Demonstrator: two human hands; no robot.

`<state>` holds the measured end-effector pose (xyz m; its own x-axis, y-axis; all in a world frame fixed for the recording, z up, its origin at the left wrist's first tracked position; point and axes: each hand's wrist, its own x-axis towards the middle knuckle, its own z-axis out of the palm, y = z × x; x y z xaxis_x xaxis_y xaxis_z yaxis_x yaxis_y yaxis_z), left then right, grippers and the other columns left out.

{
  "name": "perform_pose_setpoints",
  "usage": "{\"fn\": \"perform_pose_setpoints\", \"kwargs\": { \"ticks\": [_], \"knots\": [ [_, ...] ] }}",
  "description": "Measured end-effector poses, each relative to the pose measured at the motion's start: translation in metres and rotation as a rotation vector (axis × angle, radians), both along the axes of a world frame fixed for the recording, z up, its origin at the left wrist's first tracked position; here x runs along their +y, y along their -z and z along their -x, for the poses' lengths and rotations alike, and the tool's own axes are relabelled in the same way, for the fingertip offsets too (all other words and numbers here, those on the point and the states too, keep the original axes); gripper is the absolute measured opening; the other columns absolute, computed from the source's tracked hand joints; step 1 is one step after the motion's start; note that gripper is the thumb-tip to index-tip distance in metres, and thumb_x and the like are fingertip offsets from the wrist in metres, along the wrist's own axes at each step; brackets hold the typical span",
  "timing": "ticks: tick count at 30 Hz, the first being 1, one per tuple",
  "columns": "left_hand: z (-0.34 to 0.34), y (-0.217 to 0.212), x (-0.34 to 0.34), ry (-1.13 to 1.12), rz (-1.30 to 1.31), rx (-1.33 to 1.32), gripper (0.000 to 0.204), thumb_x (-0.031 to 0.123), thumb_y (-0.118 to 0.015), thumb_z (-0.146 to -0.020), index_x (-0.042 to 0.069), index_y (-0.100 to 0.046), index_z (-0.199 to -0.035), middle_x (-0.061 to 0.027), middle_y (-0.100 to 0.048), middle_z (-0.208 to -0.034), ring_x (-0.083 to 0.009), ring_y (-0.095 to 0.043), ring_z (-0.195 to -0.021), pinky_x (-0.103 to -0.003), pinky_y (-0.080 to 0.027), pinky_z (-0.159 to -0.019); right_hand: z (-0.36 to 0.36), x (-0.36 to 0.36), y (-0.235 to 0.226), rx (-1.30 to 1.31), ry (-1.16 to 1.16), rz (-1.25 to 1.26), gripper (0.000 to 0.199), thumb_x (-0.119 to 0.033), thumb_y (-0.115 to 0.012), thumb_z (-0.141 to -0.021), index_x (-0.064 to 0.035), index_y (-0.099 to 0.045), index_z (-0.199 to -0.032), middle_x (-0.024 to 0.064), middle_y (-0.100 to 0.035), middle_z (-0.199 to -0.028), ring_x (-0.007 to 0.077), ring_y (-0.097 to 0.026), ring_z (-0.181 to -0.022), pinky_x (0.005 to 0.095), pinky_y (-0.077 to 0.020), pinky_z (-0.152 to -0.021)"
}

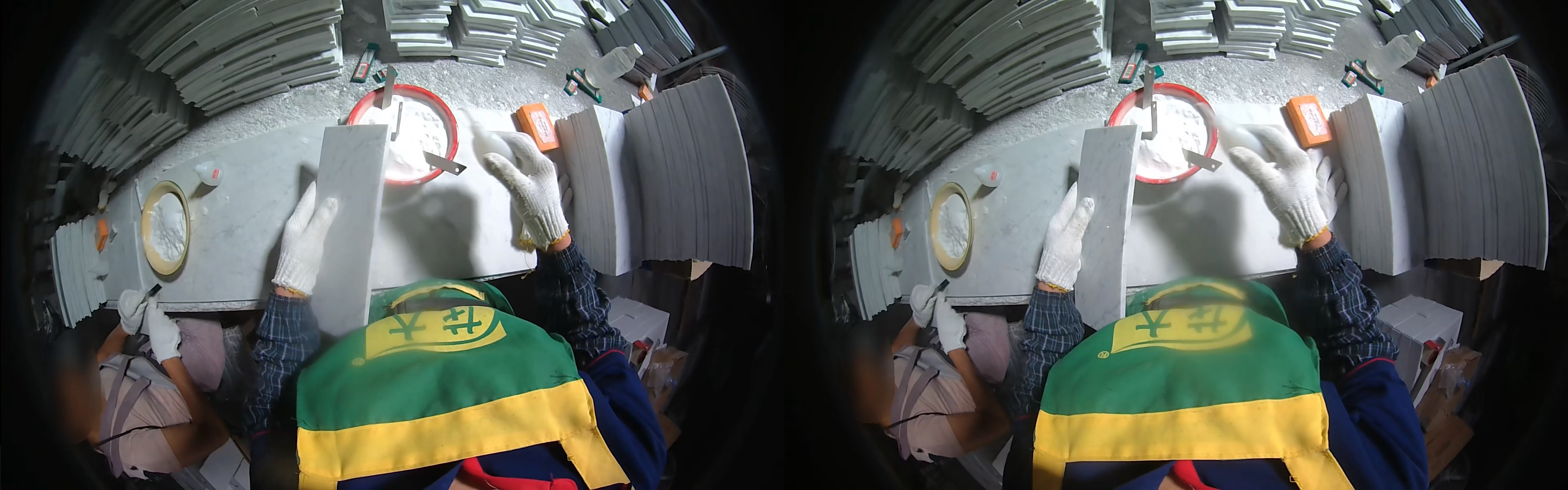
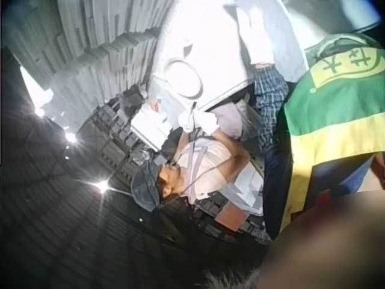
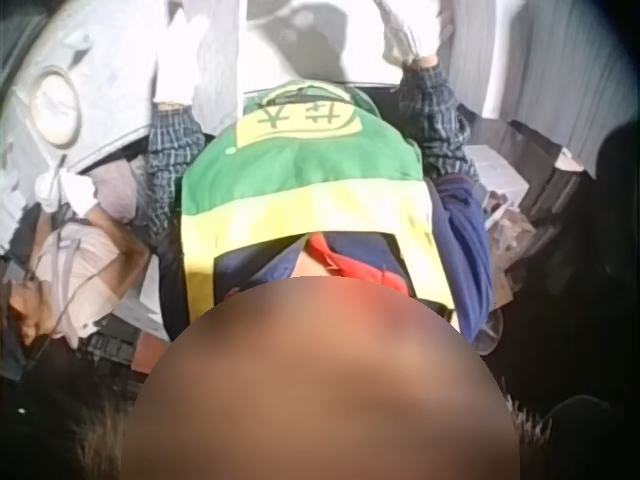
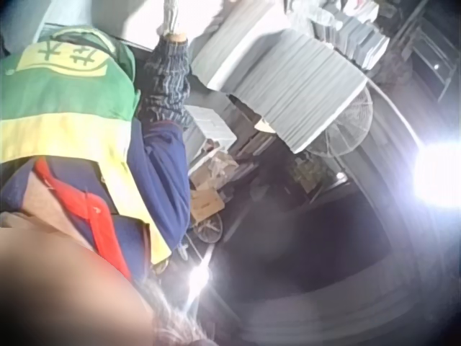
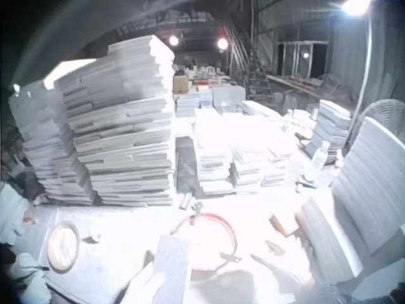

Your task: The person repeatedly scrapes the edges of rectangular ceramic tiles with a metal scraper and then rubs the edges with an orange block. The person handles tiles one at a time, flipping them to work on different edges, and stacks finished tiles on the table.

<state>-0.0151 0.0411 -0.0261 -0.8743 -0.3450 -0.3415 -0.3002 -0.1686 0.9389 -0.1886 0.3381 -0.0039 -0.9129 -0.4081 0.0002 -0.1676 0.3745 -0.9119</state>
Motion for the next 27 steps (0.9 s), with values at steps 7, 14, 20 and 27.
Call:
{"fn": "perform_pose_setpoints", "kwargs": {
  "ticks": [7,14,20,27],
  "knots": [
    [-0.004,-0.014,0.001,-0.029,0.108,-0.024,0.049,0.01,-0.055,-0.109,-0.002,-0.047,-0.155,-0.0067,-0.061,-0.142,-0.0126,-0.057,-0.126,-0.028,-0.047,-0.108,0.033,0.026,0.068,-0.02,0.23,-0.019,0.049,-0.023,-0.083,-0.093,0.0003,-0.067,-0.133,0.0079,-0.074,-0.115,0.0121,-0.067,-0.103,0.0271,-0.0537,-0.091],
    [0.012,-0.035,-0.016,-0.034,0.627,-0.01,0.057,0.017,-0.065,-0.103,-0.002,-0.048,-0.155,-0.0172,-0.061,-0.147,-0.0219,-0.06,-0.131,-0.034,-0.047,-0.11,0.034,0.018,0.1,0.192,0.325,-0.17,0.039,-0.023,-0.08,-0.092,-0.0032,-0.071,-0.123,0.0118,-0.075,-0.104,0.0201,-0.072,-0.092,0.0332,-0.0566,-0.085],
    [0.023,-0.051,0.001,-0.019,1.063,-0.157,0.06,0.03,-0.072,-0.098,0.01,-0.055,-0.152,-0.0266,-0.069,-0.132,-0.0403,-0.068,-0.12,-0.044,-0.053,-0.1,0.04,0.024,0.098,0.158,0.277,-0.232,0.037,-0.026,-0.08,-0.09,-0.0043,-0.072,-0.12,0.0155,-0.076,-0.105,0.0283,-0.074,-0.096,0.0375,-0.0576,-0.087],
    [0.018,-0.039,-0.014,-0.031,1.026,-0.021,0.057,0.026,-0.07,-0.099,0.008,-0.056,-0.151,-0.0238,-0.069,-0.136,-0.0341,-0.068,-0.122,-0.041,-0.051,-0.102,0.038,0.035,0.083,0.061,0.181,-0.219,0.074,-0.017,-0.085,-0.08,-0.002,-0.058,-0.147,0.0217,-0.067,-0.134,0.0322,-0.069,-0.119,0.0376,-0.0553,-0.103]
  ]
}}
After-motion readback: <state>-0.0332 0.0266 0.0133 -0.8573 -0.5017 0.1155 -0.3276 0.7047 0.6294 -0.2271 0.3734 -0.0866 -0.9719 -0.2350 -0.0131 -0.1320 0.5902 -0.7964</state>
